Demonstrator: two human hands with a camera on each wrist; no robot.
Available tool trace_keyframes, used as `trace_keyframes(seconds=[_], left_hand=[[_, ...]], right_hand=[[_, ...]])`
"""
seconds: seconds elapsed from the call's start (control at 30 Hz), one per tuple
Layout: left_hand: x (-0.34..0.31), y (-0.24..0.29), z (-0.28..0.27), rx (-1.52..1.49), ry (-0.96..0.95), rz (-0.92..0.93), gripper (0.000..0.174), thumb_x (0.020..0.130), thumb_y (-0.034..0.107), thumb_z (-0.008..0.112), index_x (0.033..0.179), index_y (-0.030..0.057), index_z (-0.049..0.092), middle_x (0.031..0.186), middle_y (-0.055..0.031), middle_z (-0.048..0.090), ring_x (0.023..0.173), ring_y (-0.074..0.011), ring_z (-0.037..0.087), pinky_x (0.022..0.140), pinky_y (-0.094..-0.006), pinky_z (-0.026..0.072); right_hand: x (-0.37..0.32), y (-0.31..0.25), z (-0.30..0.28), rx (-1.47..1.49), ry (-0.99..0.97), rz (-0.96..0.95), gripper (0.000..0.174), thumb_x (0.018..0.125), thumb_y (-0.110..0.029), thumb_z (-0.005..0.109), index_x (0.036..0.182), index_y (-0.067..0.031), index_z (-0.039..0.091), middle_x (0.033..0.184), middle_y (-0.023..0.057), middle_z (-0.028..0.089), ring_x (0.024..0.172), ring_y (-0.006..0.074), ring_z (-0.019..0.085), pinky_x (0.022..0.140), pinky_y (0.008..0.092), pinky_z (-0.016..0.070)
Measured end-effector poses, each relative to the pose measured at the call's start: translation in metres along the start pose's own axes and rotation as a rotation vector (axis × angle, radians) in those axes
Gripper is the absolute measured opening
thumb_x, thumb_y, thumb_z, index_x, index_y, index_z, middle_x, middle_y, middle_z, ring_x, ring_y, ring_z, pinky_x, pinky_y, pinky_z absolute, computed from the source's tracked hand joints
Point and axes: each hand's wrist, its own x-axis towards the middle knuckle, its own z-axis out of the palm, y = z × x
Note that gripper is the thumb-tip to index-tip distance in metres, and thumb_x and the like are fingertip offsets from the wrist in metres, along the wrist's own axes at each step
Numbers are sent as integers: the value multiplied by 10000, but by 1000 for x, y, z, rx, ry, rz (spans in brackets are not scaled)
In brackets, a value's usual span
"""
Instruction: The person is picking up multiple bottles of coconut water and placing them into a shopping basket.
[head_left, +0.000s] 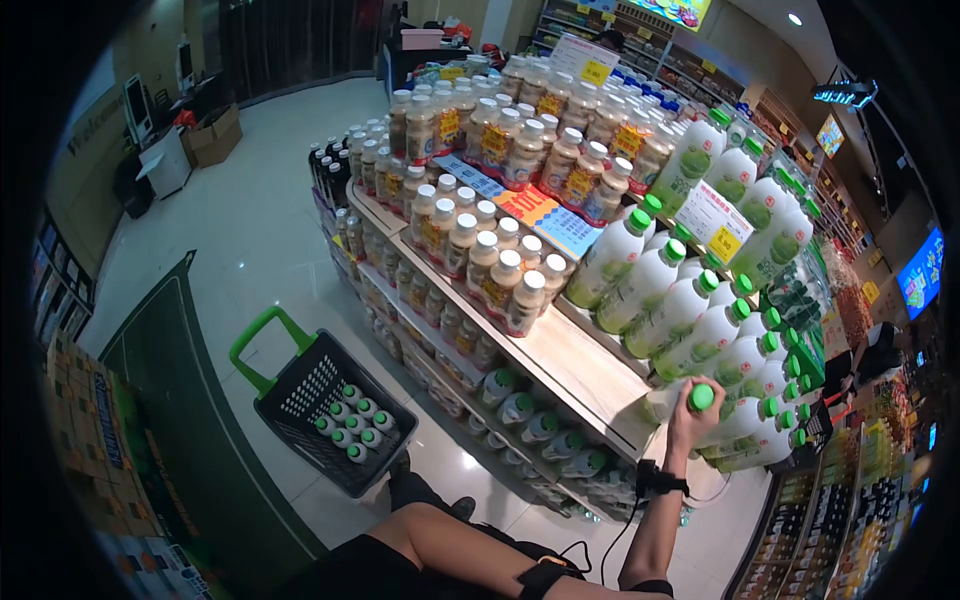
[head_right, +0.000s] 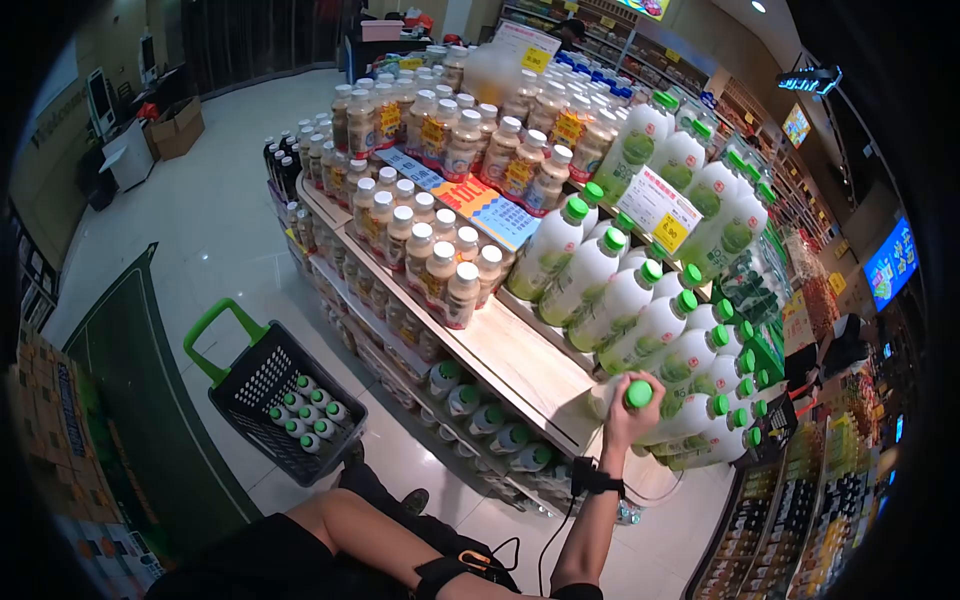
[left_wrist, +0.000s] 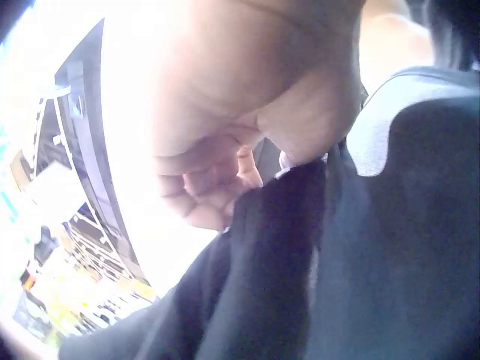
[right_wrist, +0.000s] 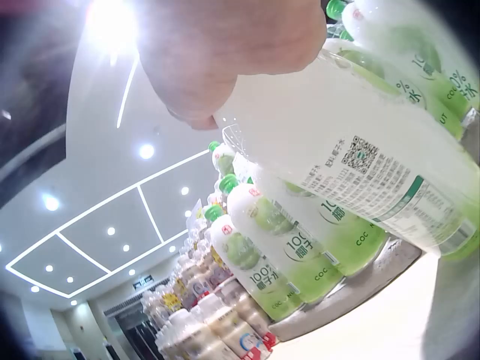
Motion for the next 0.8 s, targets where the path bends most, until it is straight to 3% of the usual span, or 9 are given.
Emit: trace_keyframes(seconds=[0.1, 0.13, 0.23, 0.3, 0.43, 0.5, 0.53, 0.6, 0.8], left_hand=[[-54, -12, -52, 311, 176, -109, 369, 923, 414, 669, 1126, 111, 612, 1048, -213, 650, 1059, -356, 614, 849, -446, 471], [-82, -29, -61, 395, 316, -197, 350, 876, 227, 727, 1150, 49, 604, 1139, -106, 612, 1097, -309, 584, 943, -435, 455], [-135, -33, -104, 906, 732, -435, 492, 819, 182, 769, 1249, 67, 558, 1223, -141, 588, 1139, -307, 572, 974, -420, 451], [-165, -42, -114, 529, 1108, -777, 549, 910, 225, 696, 1367, 35, 459, 1341, -143, 566, 1226, -277, 556, 1049, -395, 407], [-188, -50, -120, 178, 1081, -756, 709, 981, 479, 568, 1453, -6, 356, 1375, -208, 526, 1238, -281, 544, 1016, -398, 447], [-216, -51, -113, -326, 905, -633, 975, 837, 685, 652, 1473, 14, 340, 1385, -186, 522, 1240, -269, 544, 1004, -411, 480], [-223, -47, -102, -351, 1039, -552, 1068, 745, 746, 677, 1463, 21, 361, 1384, -164, 527, 1243, -273, 544, 1002, -422, 492], [-185, -40, -87, -228, 1325, -386, 1153, 622, 774, 759, 1452, 58, 403, 1386, -105, 542, 1262, -292, 537, 1043, -448, 483], [-227, -35, -83, -299, 1317, -367, 1090, 691, 727, 740, 1485, 81, 364, 1461, -121, 474, 1305, -320, 502, 1076, -503, 449]], right_hand=[[-15, -19, -18, 360, 201, 219, 222, 936, -17, 645, 1097, -42, 493, 1039, 86, 589, 945, 229, 626, 914, 415, 530], [-18, -42, -20, 357, 231, 222, 205, 939, -49, 641, 1084, -48, 496, 1039, 67, 566, 1034, 220, 590, 947, 411, 512], [-27, -68, -32, 600, 265, 342, 206, 945, -88, 623, 1100, -65, 490, 1027, 46, 542, 1128, 221, 542, 975, 425, 493], [-28, -92, -27, 783, 293, 362, 253, 937, -101, 613, 1146, -85, 471, 1030, 27, 524, 1147, 229, 524, 1023, 463, 475], [-32, -137, -10, 1267, 157, 344, 296, 943, -110, 585, 1192, -161, 432, 1044, -31, 534, 1182, 199, 500, 1108, 585, 399], [-41, -153, -3, 1358, 152, 389, 296, 922, -112, 603, 1159, -175, 436, 1013, -44, 523, 1151, 183, 502, 1113, 603, 384], [-44, -158, 0, 1456, 87, 441, 298, 901, -114, 621, 1125, -189, 439, 982, -57, 512, 1121, 167, 505, 1118, 621, 368], [-49, -165, 3, 1459, 44, 406, 312, 872, -111, 643, 1089, -195, 436, 959, -64, 508, 1101, 159, 506, 1118, 620, 369], [-46, -171, -2, 1398, -197, 248, 412, 774, -116, 747, 1024, -202, 431, 921, -69, 538, 1020, 167, 539, 1098, 607, 401]])
